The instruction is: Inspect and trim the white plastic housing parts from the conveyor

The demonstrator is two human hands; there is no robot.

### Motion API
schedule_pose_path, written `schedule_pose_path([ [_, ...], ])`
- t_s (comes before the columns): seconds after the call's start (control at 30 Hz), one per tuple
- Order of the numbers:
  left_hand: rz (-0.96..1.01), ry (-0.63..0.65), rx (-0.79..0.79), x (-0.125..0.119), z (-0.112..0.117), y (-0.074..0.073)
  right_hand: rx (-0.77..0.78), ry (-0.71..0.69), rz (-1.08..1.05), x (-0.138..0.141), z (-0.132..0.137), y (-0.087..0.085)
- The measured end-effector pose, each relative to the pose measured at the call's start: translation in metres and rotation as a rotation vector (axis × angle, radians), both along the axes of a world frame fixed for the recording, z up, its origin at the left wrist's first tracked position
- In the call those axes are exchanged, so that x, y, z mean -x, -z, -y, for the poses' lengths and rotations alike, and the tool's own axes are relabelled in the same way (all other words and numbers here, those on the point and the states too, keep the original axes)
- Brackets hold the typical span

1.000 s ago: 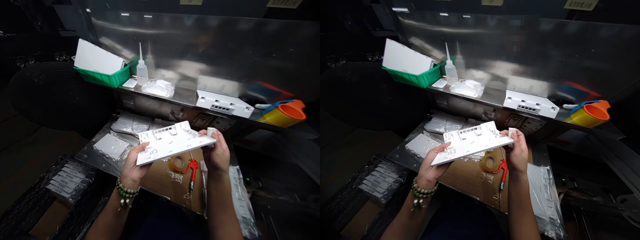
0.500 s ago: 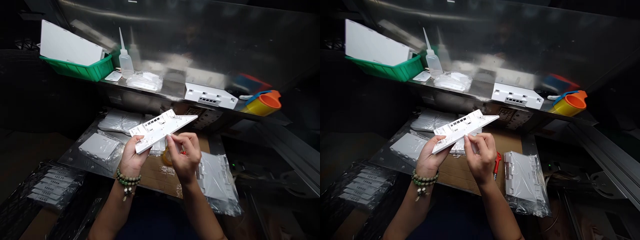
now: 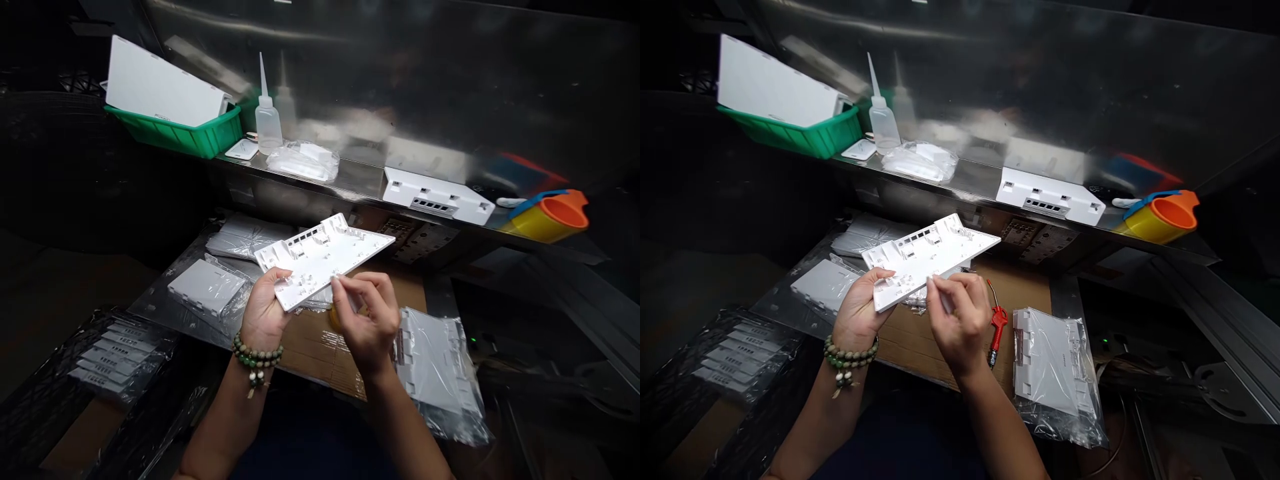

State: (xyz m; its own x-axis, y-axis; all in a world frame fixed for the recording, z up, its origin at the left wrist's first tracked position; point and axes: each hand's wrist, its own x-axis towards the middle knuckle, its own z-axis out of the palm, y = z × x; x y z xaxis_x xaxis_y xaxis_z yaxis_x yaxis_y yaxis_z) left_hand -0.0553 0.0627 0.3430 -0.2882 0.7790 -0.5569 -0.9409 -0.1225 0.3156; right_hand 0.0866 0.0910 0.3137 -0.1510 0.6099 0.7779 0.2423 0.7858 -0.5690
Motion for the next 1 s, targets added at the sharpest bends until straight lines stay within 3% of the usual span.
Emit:
schedule_pose_path([
  [0.13,0.044,0.047,0.0,0.0,0.0,-0.002,-0.021,-0.157,0.029,0.004,0.011,0.001],
  [0.33,-0.006,-0.015,0.001,0.002,0.002,-0.001,0.039,0.042,-0.014,-0.002,-0.009,0.003],
  [0.53,0.049,0.05,-0.004,0.006,0.001,0.003,-0.025,-0.125,0.015,0.01,0.001,0.007],
  [0.77,0.144,-0.028,0.039,0.021,0.002,0.018,0.04,0.349,-0.315,-0.026,-0.061,-0.003],
  [0.9,0.179,-0.054,0.03,0.029,0.002,0.029,0.085,0.313,-0.285,-0.037,-0.056,0.002],
  [1.0,0.155,-0.059,0.013,0.031,0.001,0.03,0.119,0.228,-0.242,-0.037,-0.048,0.012],
])
